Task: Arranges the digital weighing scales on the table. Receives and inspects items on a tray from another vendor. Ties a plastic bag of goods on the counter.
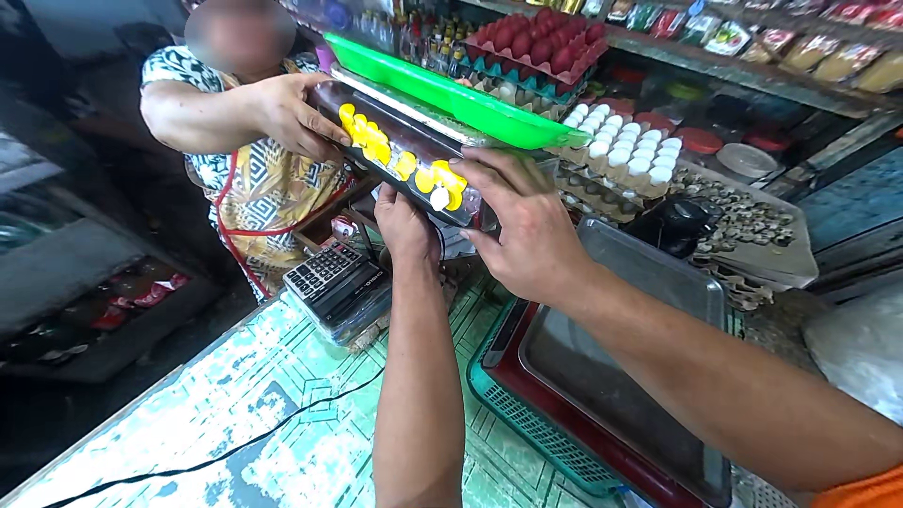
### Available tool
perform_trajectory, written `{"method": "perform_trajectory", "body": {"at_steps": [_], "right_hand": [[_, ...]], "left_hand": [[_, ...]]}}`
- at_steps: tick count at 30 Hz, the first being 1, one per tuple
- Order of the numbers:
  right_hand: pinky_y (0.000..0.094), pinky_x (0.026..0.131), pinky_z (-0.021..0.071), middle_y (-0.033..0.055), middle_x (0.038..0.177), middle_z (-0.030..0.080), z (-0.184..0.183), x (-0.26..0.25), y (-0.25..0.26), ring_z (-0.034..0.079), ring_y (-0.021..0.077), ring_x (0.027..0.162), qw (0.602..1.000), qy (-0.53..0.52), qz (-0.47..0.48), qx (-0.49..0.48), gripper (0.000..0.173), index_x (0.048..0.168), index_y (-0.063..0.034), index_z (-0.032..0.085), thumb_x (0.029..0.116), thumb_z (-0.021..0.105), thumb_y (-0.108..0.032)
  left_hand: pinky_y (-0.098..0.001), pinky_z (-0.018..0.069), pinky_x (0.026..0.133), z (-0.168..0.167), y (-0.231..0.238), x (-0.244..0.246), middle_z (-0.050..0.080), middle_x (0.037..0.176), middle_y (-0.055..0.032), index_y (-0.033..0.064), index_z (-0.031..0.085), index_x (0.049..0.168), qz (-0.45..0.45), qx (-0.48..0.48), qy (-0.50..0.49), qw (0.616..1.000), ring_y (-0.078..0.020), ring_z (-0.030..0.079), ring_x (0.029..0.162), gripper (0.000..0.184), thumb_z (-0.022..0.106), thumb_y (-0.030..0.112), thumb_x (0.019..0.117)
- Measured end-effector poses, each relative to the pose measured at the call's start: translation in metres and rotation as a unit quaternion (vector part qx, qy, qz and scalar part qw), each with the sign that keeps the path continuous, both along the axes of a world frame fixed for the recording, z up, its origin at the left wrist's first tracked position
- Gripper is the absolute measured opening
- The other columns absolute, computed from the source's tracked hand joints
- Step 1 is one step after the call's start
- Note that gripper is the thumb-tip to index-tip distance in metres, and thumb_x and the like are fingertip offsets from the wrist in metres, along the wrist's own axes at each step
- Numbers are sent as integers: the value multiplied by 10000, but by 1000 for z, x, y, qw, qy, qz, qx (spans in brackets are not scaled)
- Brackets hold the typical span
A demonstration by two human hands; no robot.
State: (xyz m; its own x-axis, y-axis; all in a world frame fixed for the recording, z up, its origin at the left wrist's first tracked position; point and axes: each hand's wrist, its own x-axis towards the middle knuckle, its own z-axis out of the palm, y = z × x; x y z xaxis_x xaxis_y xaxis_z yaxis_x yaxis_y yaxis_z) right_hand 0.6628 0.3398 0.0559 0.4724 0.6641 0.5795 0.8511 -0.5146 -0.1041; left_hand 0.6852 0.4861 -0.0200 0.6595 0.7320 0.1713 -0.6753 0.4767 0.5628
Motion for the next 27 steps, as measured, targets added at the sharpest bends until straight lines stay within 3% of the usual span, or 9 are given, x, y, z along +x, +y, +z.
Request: {"method": "perform_trajectory", "body": {"at_steps": [27], "right_hand": [[567, 1025, 461, 50, 1558, 477, 1, 2, 1, 479, 306, 1384, 1000, 2, 0, -4, 709, 1495, -171, 536, 841, 810, -176]], "left_hand": [[-380, 614, 826, 5, 0, 7, 709, 961, -110, 23, 623, 1114, 29, -15, 3, 999, -187, 715, 901, 159, 479, 17, 1048]]}}
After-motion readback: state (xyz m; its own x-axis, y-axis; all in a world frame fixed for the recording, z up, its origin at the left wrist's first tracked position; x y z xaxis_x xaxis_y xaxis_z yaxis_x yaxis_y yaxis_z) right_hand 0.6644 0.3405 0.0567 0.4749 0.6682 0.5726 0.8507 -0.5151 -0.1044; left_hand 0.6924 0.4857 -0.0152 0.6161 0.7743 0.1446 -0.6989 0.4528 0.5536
